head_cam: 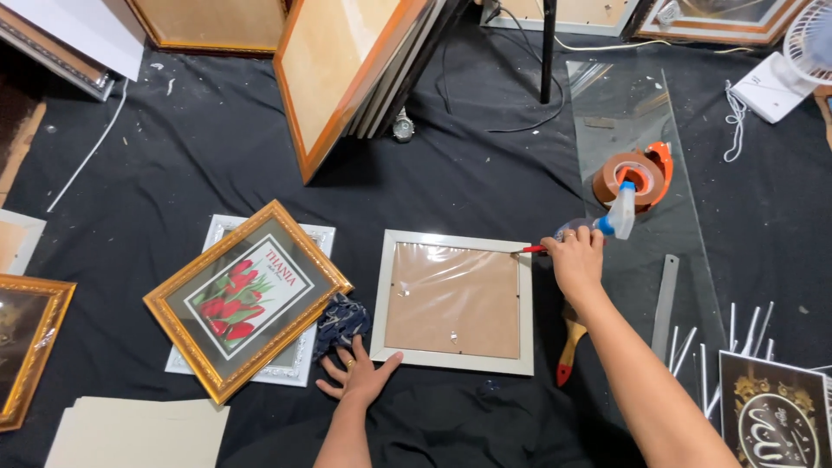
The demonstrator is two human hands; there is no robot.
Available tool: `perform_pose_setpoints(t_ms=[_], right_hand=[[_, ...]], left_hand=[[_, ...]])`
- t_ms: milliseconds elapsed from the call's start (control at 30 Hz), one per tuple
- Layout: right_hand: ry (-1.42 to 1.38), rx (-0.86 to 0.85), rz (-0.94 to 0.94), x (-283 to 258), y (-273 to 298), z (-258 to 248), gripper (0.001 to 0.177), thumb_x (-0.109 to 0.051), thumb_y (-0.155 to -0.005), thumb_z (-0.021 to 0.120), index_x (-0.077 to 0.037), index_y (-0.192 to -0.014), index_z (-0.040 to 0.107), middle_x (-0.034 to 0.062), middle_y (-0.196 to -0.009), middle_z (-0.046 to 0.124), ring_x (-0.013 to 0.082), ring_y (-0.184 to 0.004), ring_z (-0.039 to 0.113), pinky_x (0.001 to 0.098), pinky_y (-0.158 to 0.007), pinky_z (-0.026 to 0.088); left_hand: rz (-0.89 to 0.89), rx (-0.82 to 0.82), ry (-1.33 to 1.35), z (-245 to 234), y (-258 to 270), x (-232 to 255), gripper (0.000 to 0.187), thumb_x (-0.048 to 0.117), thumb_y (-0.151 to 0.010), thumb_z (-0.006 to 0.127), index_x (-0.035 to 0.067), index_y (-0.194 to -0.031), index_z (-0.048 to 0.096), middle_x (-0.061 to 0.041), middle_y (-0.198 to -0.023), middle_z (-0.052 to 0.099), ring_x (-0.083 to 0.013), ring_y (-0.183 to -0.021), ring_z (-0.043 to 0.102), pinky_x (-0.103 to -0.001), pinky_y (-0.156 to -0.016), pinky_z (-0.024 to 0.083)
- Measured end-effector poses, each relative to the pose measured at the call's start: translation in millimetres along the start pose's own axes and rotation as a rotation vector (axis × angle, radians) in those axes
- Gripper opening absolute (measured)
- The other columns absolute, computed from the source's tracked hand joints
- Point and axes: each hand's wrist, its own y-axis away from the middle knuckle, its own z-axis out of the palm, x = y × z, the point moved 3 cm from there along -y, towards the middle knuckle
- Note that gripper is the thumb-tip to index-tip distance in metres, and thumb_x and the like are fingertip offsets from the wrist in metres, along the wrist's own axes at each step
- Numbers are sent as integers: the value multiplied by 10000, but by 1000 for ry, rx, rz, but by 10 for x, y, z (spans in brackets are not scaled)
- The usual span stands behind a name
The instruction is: Cleaning the glass of a picture frame and trimming excess film or backing using a utility knife.
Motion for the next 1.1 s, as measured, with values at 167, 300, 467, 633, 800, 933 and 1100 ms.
perform_pose_setpoints(t_ms=[167,300,467,633,800,933,1100], right_hand=[[4,54,-9,7,19,-52,224,-220,-878,621,-221,-1018,796,90,-1036,711,269,-994,521,419,-1037,340],[-72,134,143,-82,209,-253,180,-251,-911,678,-230,-1072,758,81,-927,687,265,-888,577,415,-968,397],[-538,-141,473,-179,972,372,250,-210,-1008,539,-127,-1219,643,139,-1080,714,401,-949,662,528,-811,503],[-652,-211,763,-412,1672,603,329,-125,-1012,525,-120,-1331,606,207,-1156,655,444,-1030,630,535,-888,496],[-338,108,465,-876,1642,179,502,-250,-840,704,-26,-1283,627,179,-1214,649,394,-1086,596,503,-934,484],[-374,-41,372,-1589,1650,204,726,-462,-837,651,57,-1337,555,256,-1349,592,391,-1246,542,496,-1018,394],[-452,0,252,-2237,1619,241,889,-533,-864,669,14,-1509,396,328,-1574,348,496,-1416,391,532,-1140,326]], left_hand=[[-12,0,-22,21,-35,-6,1185,913,-725,533,313,-1623,45,-139,-1720,-57,-469,-1529,-220,-708,-1113,-116],[-28,-33,-31,-7,-24,-6,1193,915,-723,522,311,-1627,32,-138,-1721,-74,-464,-1532,-226,-699,-1113,-130],[-25,-18,-25,-16,-32,18,1194,916,-719,529,310,-1624,40,-136,-1722,-61,-464,-1534,-212,-702,-1117,-120],[-27,-7,-36,6,-25,-8,1201,917,-712,530,306,-1624,41,-132,-1720,-39,-451,-1539,-198,-701,-1125,-104],[6,-11,-58,-36,18,14,1380,936,-610,669,273,-1626,13,-170,-1710,-53,-478,-1532,-173,-705,-1122,-92],[19,-45,-128,-64,68,48,1473,902,-591,780,264,-1632,-44,-194,-1708,-82,-498,-1528,-183,-713,-1124,-71],[27,-46,-105,-27,24,27,1371,776,-679,840,285,-1628,-19,-170,-1707,-61,-497,-1526,-160,-716,-1117,-60]])
